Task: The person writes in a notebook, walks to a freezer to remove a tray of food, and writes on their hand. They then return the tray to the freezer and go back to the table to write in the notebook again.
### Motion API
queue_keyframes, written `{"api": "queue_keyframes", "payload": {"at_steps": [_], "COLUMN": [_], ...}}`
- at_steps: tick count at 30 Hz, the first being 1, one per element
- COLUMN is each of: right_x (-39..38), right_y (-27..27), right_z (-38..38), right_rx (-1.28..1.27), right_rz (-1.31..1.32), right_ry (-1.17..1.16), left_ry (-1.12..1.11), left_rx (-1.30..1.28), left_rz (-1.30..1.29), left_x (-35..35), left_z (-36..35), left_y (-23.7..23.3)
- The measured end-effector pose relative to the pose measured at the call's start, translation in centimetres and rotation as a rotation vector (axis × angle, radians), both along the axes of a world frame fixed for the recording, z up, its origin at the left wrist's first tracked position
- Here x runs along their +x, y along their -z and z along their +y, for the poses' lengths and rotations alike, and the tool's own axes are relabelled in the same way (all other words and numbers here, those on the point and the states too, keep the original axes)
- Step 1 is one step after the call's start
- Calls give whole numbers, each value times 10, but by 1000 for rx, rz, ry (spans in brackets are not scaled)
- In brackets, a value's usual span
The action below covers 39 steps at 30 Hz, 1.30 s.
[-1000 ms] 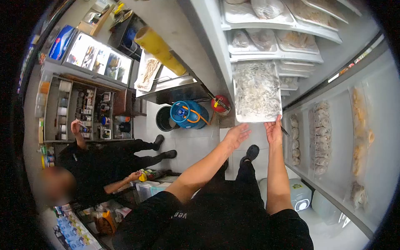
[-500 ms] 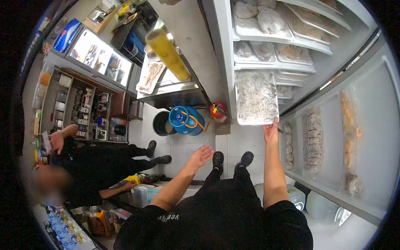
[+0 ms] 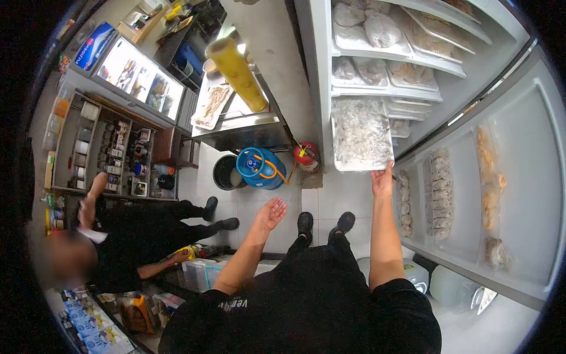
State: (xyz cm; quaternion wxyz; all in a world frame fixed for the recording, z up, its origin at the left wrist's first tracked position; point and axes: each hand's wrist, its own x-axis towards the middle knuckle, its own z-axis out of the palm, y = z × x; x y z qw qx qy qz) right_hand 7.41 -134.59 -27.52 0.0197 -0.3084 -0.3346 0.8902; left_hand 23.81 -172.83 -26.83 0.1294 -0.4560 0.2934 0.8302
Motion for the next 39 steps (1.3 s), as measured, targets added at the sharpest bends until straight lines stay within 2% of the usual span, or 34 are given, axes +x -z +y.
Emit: {"api": "queue_keyframes", "payload": {"at_steps": [2, 4, 6, 17, 18, 19, 22, 24, 28, 30, 33, 36, 39], "right_x": [0, -13, -17, 3, -6, -10, -5, -13, -5, -4, -3, -7, -7], "right_y": [-12, -7, -1, -1, -9, -16, 0, 9, -19, -17, -25, -28, -37], "right_z": [3, 9, 15, 9, 9, 4, 11, 15, 6, 7, 6, 8, 10], "right_rx": [-12, -35, -59, -13, 24, -11, -7, -6, -35, -45, -49, -36, -29], "right_rz": [9, 91, 114, 85, 67, 163, 29, -17, 52, 64, 73, 56, 60], "right_ry": [-20, -28, -31, -37, -17, -26, 15, 15, -4, -34, -45, -25, -54], "left_ry": [-24, -16, 35, 68, 70, 86, 96, 88, 159, 261, 322, 355, 397], "left_rx": [19, 43, -8, 46, 56, 61, 7, 40, 7, -3, -38, 16, -40], "left_rz": [57, 200, -2, 25, 45, 90, -18, -1, -44, 7, 106, 204, 207], "left_x": [24, -3, 0, 19, 5, -10, 3, -6, -25, -43, -75, -103, -126], "left_z": [0, 3, 3, 7, 10, 13, 17, 28, 51, 63, 89, 110, 132], "left_y": [-1, -1, 4, 15, 17, 17, 17, 13, -7, -14, -38, -40, -55]}}
